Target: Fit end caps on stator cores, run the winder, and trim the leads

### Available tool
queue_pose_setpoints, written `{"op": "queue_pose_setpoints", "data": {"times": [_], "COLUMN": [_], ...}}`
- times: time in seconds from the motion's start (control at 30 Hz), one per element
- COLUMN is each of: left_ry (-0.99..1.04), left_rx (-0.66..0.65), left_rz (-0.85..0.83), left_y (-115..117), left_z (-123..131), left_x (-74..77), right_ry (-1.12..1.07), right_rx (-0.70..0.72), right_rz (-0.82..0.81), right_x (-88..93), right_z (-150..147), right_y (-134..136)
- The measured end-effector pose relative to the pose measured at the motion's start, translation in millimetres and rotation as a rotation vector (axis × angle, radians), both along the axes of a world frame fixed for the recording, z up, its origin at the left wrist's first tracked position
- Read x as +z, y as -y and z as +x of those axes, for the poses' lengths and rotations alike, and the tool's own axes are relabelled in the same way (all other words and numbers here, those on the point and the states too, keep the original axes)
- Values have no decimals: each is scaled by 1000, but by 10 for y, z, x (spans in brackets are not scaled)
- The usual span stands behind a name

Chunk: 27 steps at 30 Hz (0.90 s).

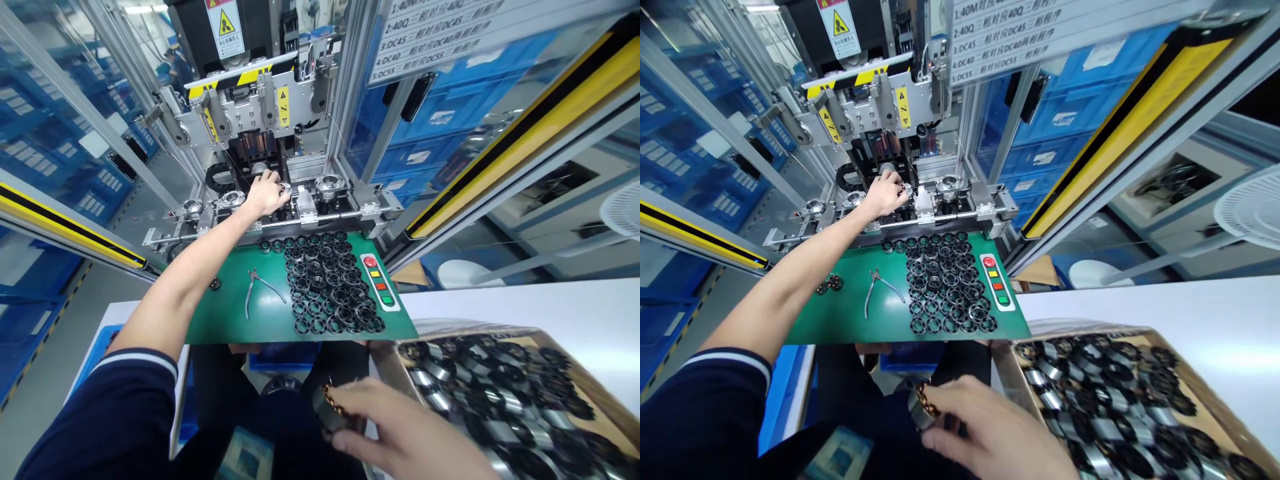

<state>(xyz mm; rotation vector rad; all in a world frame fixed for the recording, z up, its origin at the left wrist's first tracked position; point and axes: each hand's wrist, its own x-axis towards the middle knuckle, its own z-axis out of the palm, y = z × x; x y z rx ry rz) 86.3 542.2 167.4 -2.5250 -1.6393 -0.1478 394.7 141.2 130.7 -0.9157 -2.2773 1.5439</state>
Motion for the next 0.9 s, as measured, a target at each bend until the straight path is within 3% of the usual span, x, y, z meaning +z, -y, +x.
{"op": "queue_pose_setpoints", "data": {"times": [0.1,0.2,0.27,0.33,0.43,0.53,0.6,0.67,0.8,0.9], "left_ry": [16,133,221,249,244,225,197,183,225,293], "left_rx": [26,81,51,-59,-195,-90,62,197,388,462], "left_rz": [40,161,235,248,148,-148,-356,-451,-431,-383], "left_y": [-1,40,192,520,1322,2213,2682,3003,3279,3283], "left_z": [27,-40,-206,-491,-1055,-1622,-1938,-2171,-2373,-2411], "left_x": [202,547,780,957,1034,810,496,104,-607,-903], "right_ry": [48,41,36,14,-35,-73,-95,-66,106,226], "right_rx": [-214,-316,-382,-459,-454,-393,-396,-372,-273,-200], "right_rz": [-58,-2,80,202,307,326,366,379,365,396], "right_x": [-416,-572,-597,-576,-459,-302,-237,-232,-410,-634], "right_z": [123,333,446,466,269,-154,-533,-991,-2074,-2791], "right_y": [371,555,591,539,315,17,-191,-417,-949,-1330]}}
